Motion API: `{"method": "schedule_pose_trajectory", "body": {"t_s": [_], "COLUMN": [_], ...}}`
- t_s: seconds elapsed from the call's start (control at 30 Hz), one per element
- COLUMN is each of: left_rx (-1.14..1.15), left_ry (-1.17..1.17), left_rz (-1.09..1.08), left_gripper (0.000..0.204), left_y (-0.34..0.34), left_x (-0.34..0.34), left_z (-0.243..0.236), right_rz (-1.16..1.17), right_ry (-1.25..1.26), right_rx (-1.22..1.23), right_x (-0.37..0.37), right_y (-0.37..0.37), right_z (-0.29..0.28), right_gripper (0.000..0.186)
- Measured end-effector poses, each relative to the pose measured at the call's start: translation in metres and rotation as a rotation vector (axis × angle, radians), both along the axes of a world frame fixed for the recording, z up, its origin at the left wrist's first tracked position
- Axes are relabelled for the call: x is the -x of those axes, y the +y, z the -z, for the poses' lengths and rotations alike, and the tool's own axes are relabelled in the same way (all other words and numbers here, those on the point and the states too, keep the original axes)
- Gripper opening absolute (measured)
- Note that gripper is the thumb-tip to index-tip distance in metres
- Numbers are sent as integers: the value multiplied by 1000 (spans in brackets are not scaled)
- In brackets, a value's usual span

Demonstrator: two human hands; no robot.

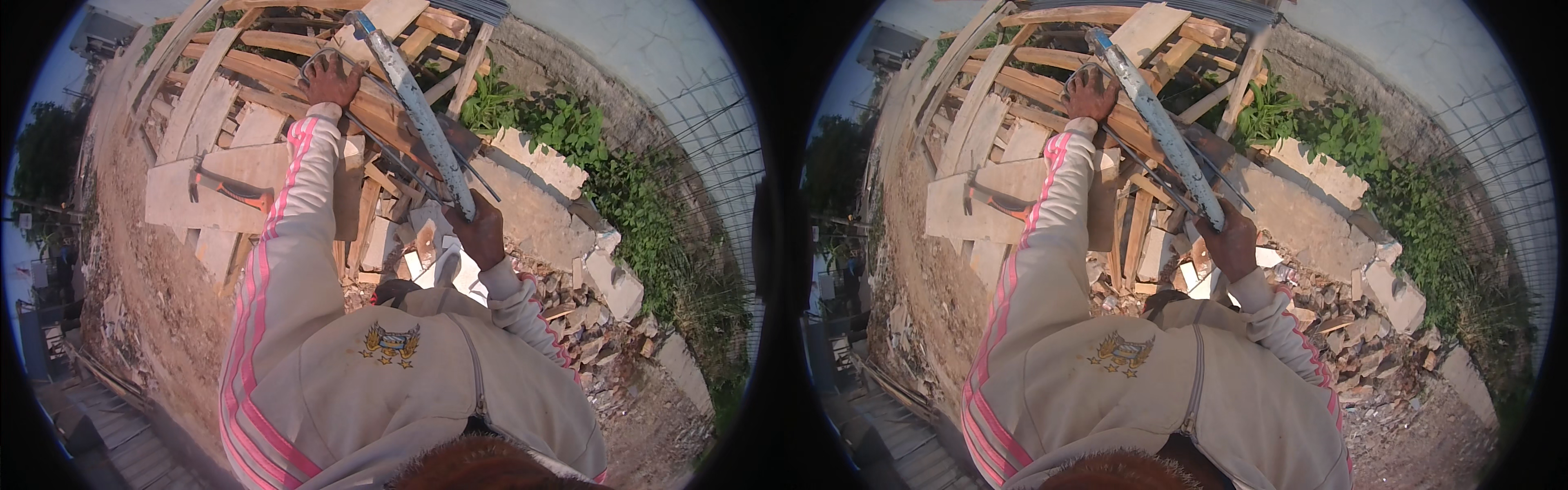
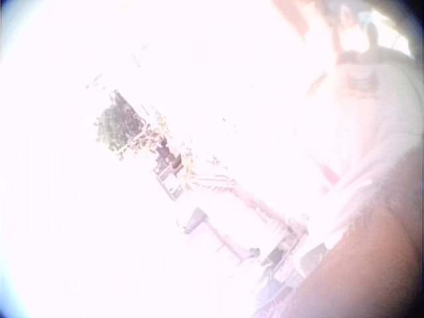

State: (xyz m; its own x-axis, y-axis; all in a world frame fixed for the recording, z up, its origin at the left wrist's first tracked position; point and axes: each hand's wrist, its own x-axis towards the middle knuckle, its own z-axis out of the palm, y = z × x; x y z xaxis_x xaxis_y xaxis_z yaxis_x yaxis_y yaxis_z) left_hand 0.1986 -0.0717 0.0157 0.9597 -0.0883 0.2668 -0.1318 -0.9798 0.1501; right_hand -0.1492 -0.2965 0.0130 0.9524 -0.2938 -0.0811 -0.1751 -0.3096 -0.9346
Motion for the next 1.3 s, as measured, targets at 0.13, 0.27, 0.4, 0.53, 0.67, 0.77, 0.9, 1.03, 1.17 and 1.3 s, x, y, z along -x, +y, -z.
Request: {"method": "schedule_pose_trajectory", "body": {"t_s": [0.13,0.27,0.4,0.53,0.67,0.77,0.9,1.03,1.17,1.3], "left_rx": [-51,-62,-50,-119,-133,-131,-124,-123,-121,-120], "left_ry": [44,-55,-90,-62,-83,-87,-84,-83,-76,-76], "left_rz": [8,63,152,103,92,88,76,59,55,60], "left_gripper": [85,90,75,88,89,89,90,90,91,92], "left_y": [0,-3,-11,-1,-5,-5,-6,-3,-3,-6], "left_x": [0,-9,-11,-18,-16,-16,-12,-16,-12,-17], "left_z": [2,18,17,24,20,19,19,19,16,16], "right_rz": [-60,-78,-54,-33,119,221,235,221,183,111], "right_ry": [28,78,189,239,295,245,216,199,271,449], "right_rx": [50,23,5,70,241,243,361,384,288,267], "right_x": [8,34,63,99,134,154,180,187,187,194], "right_y": [-11,-26,-45,-61,-84,-101,-127,-136,-136,-140], "right_z": [-19,-23,-28,-40,-42,-46,-48,-48,-32,-9], "right_gripper": [41,37,32,30,26,24,25,31,25,24]}}
